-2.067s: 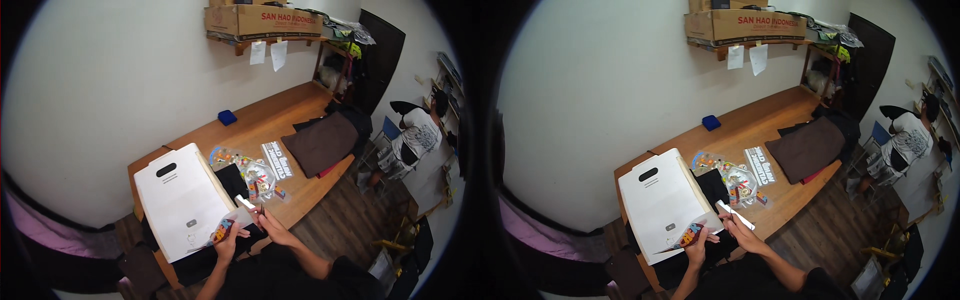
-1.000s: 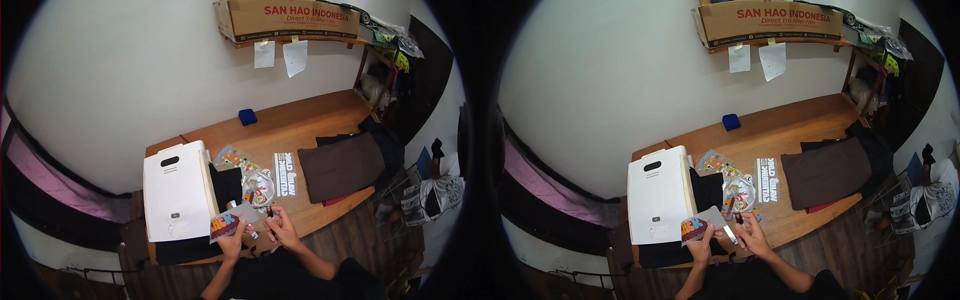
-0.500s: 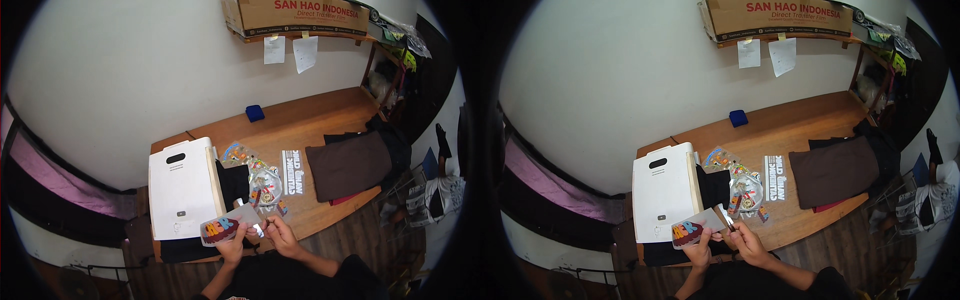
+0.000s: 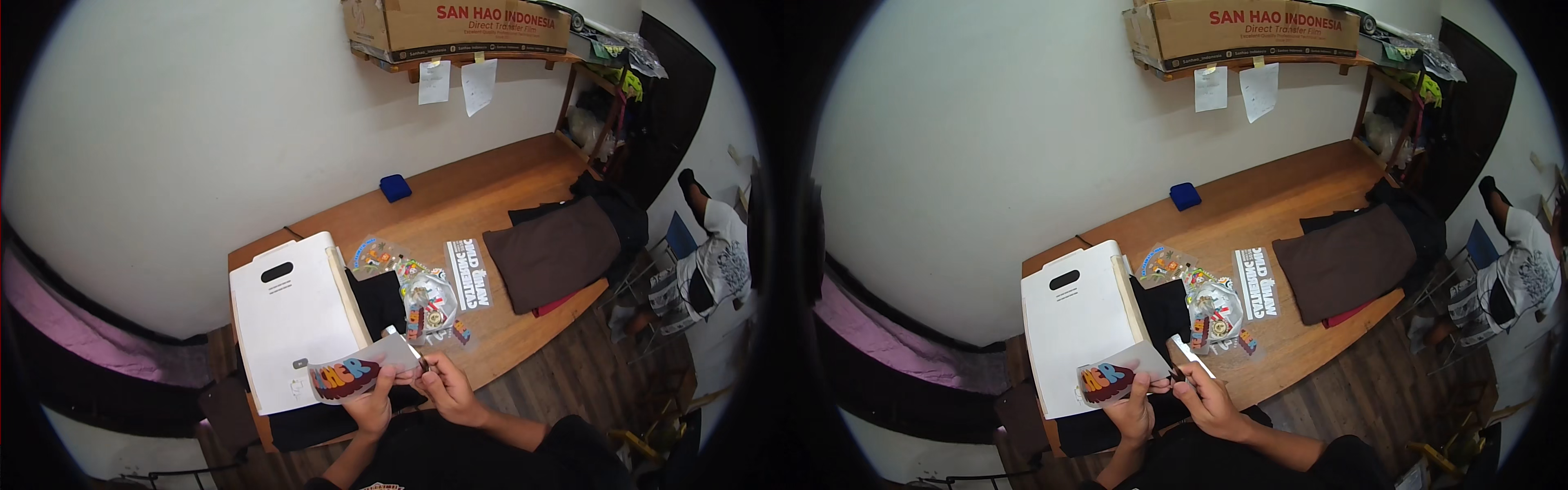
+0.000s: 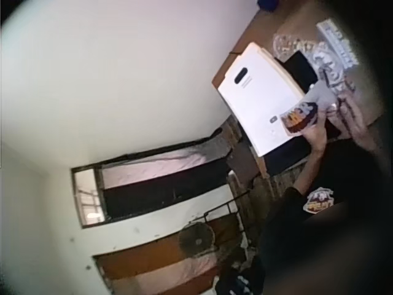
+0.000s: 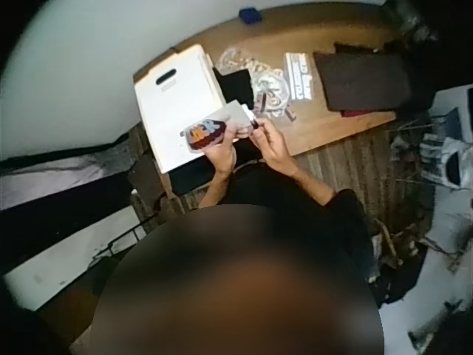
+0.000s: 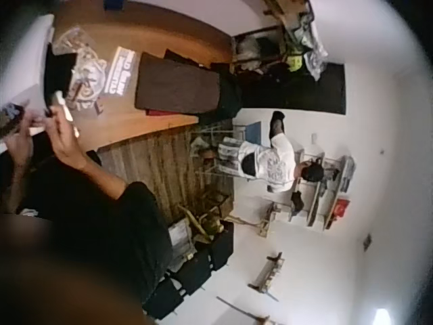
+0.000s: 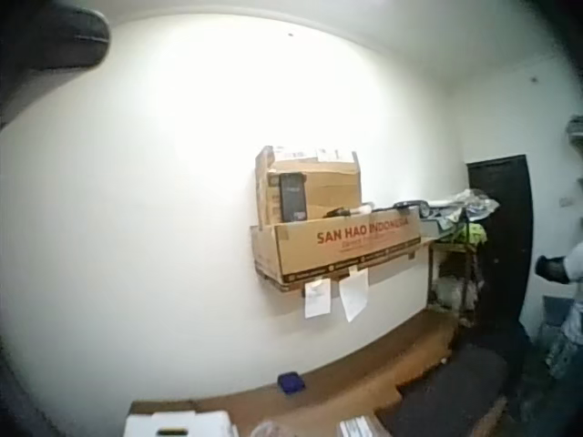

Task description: Cutting out a printed graphic from a sheet using scissors.

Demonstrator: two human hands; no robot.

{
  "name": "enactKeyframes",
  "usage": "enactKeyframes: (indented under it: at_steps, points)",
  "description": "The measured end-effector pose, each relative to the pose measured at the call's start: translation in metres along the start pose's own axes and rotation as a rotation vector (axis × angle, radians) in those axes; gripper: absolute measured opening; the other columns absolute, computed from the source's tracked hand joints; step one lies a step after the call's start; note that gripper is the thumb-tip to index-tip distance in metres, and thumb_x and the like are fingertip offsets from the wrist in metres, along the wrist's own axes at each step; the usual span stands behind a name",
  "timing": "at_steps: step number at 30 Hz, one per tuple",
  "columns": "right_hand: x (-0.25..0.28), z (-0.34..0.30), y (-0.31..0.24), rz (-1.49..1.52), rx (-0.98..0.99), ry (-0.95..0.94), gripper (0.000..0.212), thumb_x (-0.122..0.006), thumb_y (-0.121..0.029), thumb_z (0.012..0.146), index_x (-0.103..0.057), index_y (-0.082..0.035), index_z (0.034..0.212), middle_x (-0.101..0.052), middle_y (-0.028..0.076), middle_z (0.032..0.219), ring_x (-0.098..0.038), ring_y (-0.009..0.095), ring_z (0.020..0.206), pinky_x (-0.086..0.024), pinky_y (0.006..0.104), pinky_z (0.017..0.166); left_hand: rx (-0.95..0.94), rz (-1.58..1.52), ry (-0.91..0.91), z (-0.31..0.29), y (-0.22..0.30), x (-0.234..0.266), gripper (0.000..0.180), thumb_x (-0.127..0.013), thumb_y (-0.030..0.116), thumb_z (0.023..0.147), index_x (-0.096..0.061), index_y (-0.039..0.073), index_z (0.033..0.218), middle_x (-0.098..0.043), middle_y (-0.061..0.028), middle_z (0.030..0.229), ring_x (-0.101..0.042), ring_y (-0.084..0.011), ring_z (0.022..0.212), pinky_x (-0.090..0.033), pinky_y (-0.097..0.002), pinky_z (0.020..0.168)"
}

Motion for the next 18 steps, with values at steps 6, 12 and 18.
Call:
enactKeyframes:
  at_steps: [6, 12, 18]
  points:
    - [-0.012, -0.001, 0.011, -0.052, 0.021, 0.040, 0.019, -0.045, -0.013, 0.087, -0.043, 0.000, 0.101, -0.044, 0.001, 0.065, -0.040, 0.005, 0.059, -0.033, 0.0206, 0.051, 0.001, -0.085, -0.078, 0.004, 0.015, 0.000, 0.025, -0.053, 0.003, 0.081, -0.042, -0.009, 0.102, -0.058, -0.0168, 0.073, -0.061, -0.0222, 0.061, -0.053, -0.0292, 0.054]
    - [-0.020, -0.002, 0.019, -0.052, 0.024, 0.091, 0.018, -0.046, -0.012, 0.087, -0.044, 0.000, 0.100, -0.043, 0.001, 0.064, -0.039, 0.005, 0.058, -0.033, 0.0206, 0.050, 0.028, -0.085, -0.102, 0.006, 0.015, 0.007, 0.025, -0.052, 0.003, 0.082, -0.043, -0.009, 0.102, -0.058, -0.0162, 0.073, -0.061, -0.0216, 0.060, -0.053, -0.0287, 0.055]
    - [-0.023, -0.004, 0.011, -0.038, 0.014, 0.095, 0.018, -0.045, -0.012, 0.087, -0.043, 0.000, 0.101, -0.044, 0.000, 0.065, -0.039, 0.004, 0.059, -0.033, 0.0195, 0.051, 0.036, -0.078, -0.098, 0.005, 0.012, 0.010, 0.026, -0.053, 0.004, 0.082, -0.043, -0.009, 0.102, -0.058, -0.0155, 0.073, -0.060, -0.0205, 0.060, -0.052, -0.0277, 0.054]
Point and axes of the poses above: each hand's wrist, its own z-axis towards the middle knuckle, its own x-axis out of the back of the hand, y = z × x, the point moved 2 cm from there along z, towards the middle knuckle
